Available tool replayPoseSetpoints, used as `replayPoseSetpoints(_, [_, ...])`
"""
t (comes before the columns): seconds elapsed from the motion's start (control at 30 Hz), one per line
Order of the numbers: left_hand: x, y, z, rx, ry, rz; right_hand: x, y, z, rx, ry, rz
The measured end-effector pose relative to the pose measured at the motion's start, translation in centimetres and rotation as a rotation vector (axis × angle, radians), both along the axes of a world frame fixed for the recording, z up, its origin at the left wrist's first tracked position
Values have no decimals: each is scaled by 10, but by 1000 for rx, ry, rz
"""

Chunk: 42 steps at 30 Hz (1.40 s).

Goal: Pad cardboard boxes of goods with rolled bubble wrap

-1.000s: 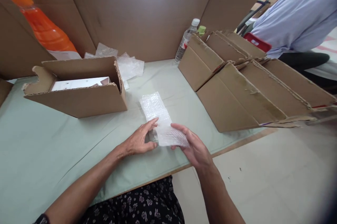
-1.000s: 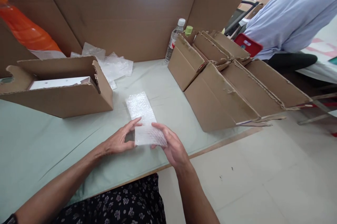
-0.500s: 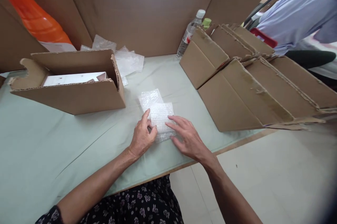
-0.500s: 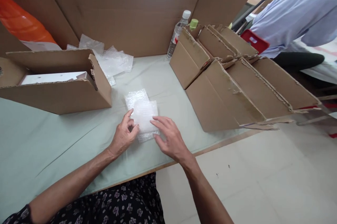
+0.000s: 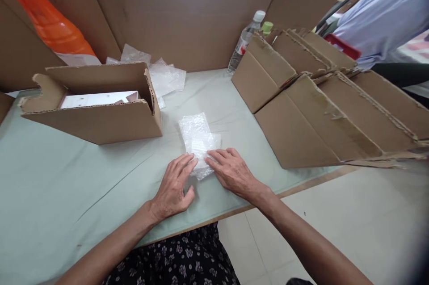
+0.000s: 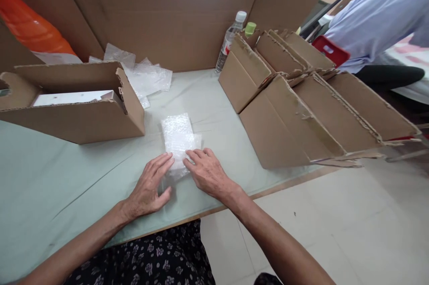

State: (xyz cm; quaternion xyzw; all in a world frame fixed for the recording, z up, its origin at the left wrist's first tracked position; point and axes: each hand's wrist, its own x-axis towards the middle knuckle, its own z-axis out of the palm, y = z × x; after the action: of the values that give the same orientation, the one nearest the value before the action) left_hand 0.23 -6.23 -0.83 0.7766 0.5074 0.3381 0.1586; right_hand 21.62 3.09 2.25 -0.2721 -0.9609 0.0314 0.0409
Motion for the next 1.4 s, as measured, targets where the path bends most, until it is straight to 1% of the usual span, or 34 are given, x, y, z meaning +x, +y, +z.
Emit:
replayPoseSetpoints(0.1, [-3, -3, -4, -11, 63, -66, -9, -3, 8, -17, -13, 52])
replayPoseSetpoints(0.2, [-3, -4, -10, -22, 86, -17, -11, -5, 13, -128, 23, 118])
replayPoseSetpoints(0.27, [-3, -4, -13, -15, 86, 21, -7, -2, 12, -249, 91, 99])
replayPoseSetpoints(0.33, [-3, -4, -15, -2, 94, 23, -1, 5, 7, -347, 214, -15])
replayPoseSetpoints(0.47, [-3, -5, -14, 38, 127, 36, 0, 27, -10, -420, 458, -423])
replayPoseSetpoints(0.5, [-3, -6, -14, 51, 134, 40, -3, 32, -15, -427, 493, -483])
replayPoseSetpoints(0.53, [-3, -6, -14, 65, 141, 43, -8, 36, -19, -429, 519, -511])
replayPoseSetpoints(0.57, [-3, -6, -13, 79, 148, 42, -13, 40, -22, -429, 539, -510])
replayPoseSetpoints(0.67, [-2, -6, -14, 113, 162, 36, -29, 45, -30, -372, 538, -419])
replayPoseSetpoints(0.77, [-2, -6, -14, 109, 165, 38, -32, 46, -31, -304, 487, -360])
replayPoseSetpoints(0.83, [-2, -5, -14, 93, 163, 40, -23, 41, -26, -279, 477, -360])
replayPoseSetpoints(0.9, [-2, -4, -13, 77, 157, 36, -9, 31, -15, -251, 459, -305])
replayPoseSetpoints(1.0, [-2, -2, -12, 60, 141, 27, 10, 6, 3, -251, 310, -80])
replayPoseSetpoints(1.03, [-2, -2, -11, 58, 136, 27, 12, -3, 6, -253, 237, -11])
replayPoseSetpoints(1.1, [-2, -1, -11, 55, 129, 32, 10, -15, 4, -207, 136, 59])
replayPoseSetpoints(1.13, [-2, 0, -10, 52, 127, 35, 5, -18, 0, -162, 125, 68])
replayPoseSetpoints(1.2, [-3, -1, -7, 34, 125, 37, -5, -18, -10, -76, 169, 68])
replayPoseSetpoints(1.27, [-5, -2, -1, 10, 120, 35, -13, -12, -15, -52, 227, 60])
replayPoseSetpoints(1.33, [-7, -6, 6, -6, 90, 42, -18, -5, -12, -108, 251, 45])
replayPoseSetpoints(1.4, [-9, -12, 12, -14, 27, 69, -22, 0, -2, -233, 259, 3])
